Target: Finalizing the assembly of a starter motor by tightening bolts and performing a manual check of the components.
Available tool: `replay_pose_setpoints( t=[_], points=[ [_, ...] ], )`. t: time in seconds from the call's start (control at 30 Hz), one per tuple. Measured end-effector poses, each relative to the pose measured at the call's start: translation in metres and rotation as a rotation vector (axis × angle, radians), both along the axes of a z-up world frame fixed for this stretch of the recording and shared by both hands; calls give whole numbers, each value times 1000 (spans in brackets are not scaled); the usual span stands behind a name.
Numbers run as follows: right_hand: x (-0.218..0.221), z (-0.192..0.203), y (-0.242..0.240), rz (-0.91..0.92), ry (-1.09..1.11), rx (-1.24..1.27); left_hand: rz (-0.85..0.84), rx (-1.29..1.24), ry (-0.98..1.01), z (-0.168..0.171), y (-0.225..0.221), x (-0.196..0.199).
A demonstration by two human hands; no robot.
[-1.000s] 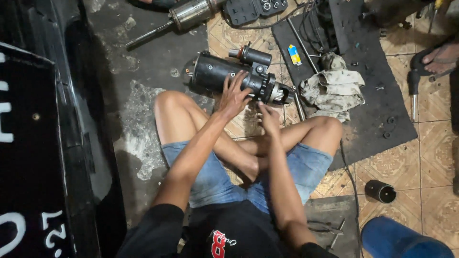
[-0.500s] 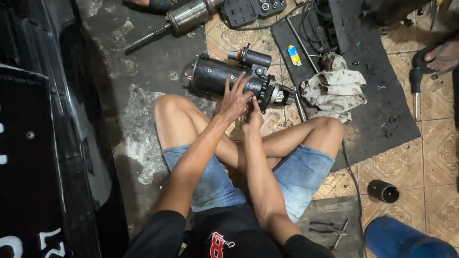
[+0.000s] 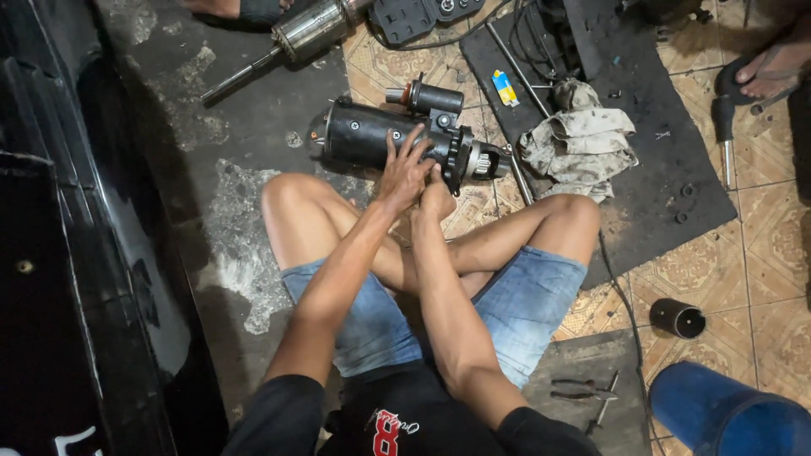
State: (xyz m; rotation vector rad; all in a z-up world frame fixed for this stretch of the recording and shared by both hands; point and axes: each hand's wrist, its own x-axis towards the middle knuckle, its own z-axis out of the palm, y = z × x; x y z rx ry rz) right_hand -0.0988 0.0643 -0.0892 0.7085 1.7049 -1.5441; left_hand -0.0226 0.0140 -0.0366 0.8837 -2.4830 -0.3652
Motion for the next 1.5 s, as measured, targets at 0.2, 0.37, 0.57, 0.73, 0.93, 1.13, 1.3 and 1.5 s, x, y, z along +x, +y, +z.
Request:
replay_pose_setpoints(
  t=[0.2, 0.37, 0.57, 0.73, 0.93, 1.13, 1.3, 1.5],
  points=[
    [-3, -32, -1, 89, -41, 16, 3, 34, 12, 13, 3, 4],
    [14, 5, 20, 121, -36, -121, 34, 10, 23, 20, 4, 2],
    [6, -5, 11, 63, 37, -130, -7, -47, 33, 5, 6, -4],
    [1, 0, 6, 63, 36, -102, -23, -101, 32, 5, 5, -2],
    [-7, 26, 3, 380, 89, 77, -44, -108, -29, 5, 2, -2],
    [-111, 11, 64, 1185, 415, 266, -20, -54, -42, 18, 9, 1],
    [-239, 21, 69, 1602, 941, 668, 9, -43, -43, 11, 14, 1],
    [-245, -14, 54, 1840, 1269, 934, 32, -62, -125, 17, 22, 5]
  ],
)
